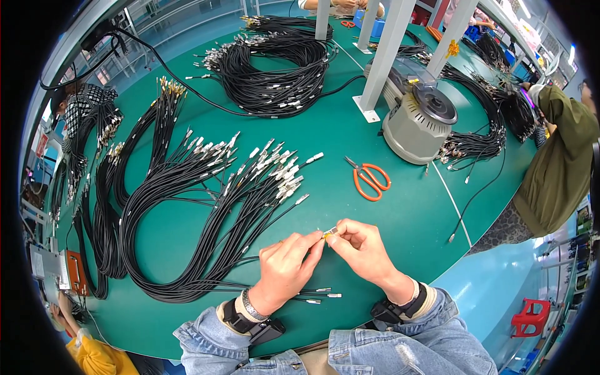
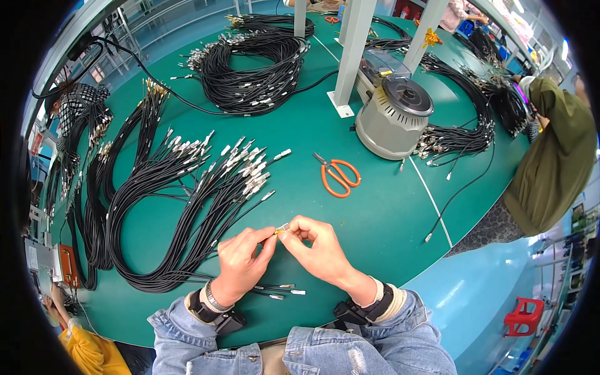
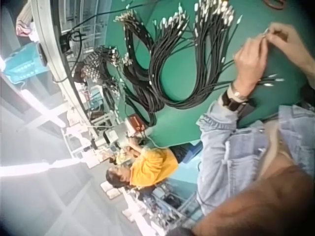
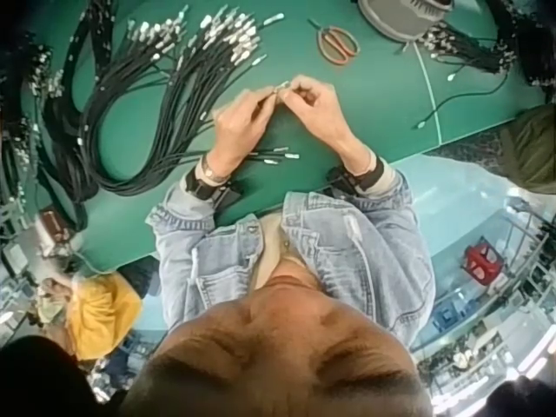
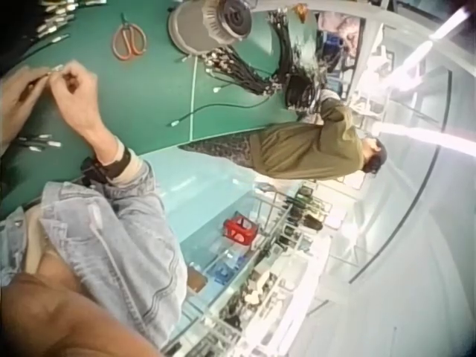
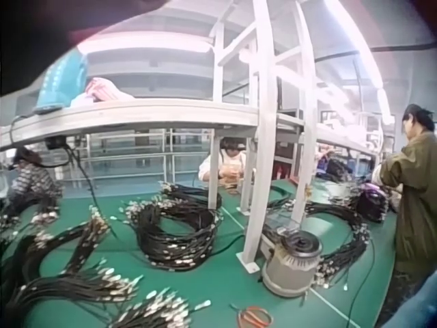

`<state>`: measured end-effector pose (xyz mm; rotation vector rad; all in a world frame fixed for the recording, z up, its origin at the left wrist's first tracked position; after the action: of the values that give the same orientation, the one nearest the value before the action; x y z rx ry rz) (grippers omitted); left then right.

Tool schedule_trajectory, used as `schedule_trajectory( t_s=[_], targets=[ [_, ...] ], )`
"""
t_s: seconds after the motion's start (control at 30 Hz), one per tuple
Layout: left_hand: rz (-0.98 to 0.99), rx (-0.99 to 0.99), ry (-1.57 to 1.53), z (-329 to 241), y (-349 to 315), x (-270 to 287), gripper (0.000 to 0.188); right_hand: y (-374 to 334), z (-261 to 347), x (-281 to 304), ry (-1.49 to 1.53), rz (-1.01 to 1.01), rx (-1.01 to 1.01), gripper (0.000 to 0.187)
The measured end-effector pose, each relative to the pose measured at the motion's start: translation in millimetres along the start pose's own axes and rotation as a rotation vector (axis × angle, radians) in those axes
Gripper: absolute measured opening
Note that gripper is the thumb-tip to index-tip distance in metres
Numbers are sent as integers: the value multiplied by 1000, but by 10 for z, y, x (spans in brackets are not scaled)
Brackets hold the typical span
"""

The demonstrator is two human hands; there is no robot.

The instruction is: The person sorts bundles of black cables, moves a large coil to the side, and attaches small yellow and white components to the cable ends one by one. After assembling the pieces, the person gathers the finished cables into a large loop and moves them to a pile.

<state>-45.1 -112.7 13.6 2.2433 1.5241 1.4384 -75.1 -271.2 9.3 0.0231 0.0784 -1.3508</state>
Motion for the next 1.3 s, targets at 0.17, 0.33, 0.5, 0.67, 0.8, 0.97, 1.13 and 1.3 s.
schedule_trajectory(
  t_s=[0.17, 0.33, 0.5, 0.67, 0.8, 0.97, 1.13, 1.3],
  targets=[
    [-15, 37, -15, -46, 7, 5, 23, -2, 0, 0, -7, -6, -2, 11],
    [16, -75, 98, -3, -14, 6, 29, -1, -16, 4, 14, -6, -12, 11],
    [35, -144, 131, 26, -6, 43, 34, -18, 25, -1, 52, 14, -15, 9],
    [9, -68, 94, -2, 7, 73, 31, -24, 30, 21, 20, 83, -25, 8],
    [4, -24, 42, -14, 10, 59, 25, -24, 22, 14, 55, 68, -26, 11],
    [2, 3, 13, -6, -4, 54, 19, -15, 10, 11, 55, 53, -9, 12],
    [26, 9, 13, -14, -6, 62, 12, -19, -3, 13, 45, 61, -5, 14],
    [32, 26, -60, -13, -17, 43, 7, -20, 4, 10, 72, 65, 8, 15]
  ],
)
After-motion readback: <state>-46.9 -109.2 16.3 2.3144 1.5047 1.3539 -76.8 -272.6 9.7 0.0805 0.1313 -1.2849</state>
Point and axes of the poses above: each hand's wrist, its own y-axis towards the middle knuckle, its own x-axis out of the back of the hand, z = x × y, the point moved 1 cm from there along y, towards the middle knuckle, and after that the axes turned 12 degrees about z, right-handed, at the moved point
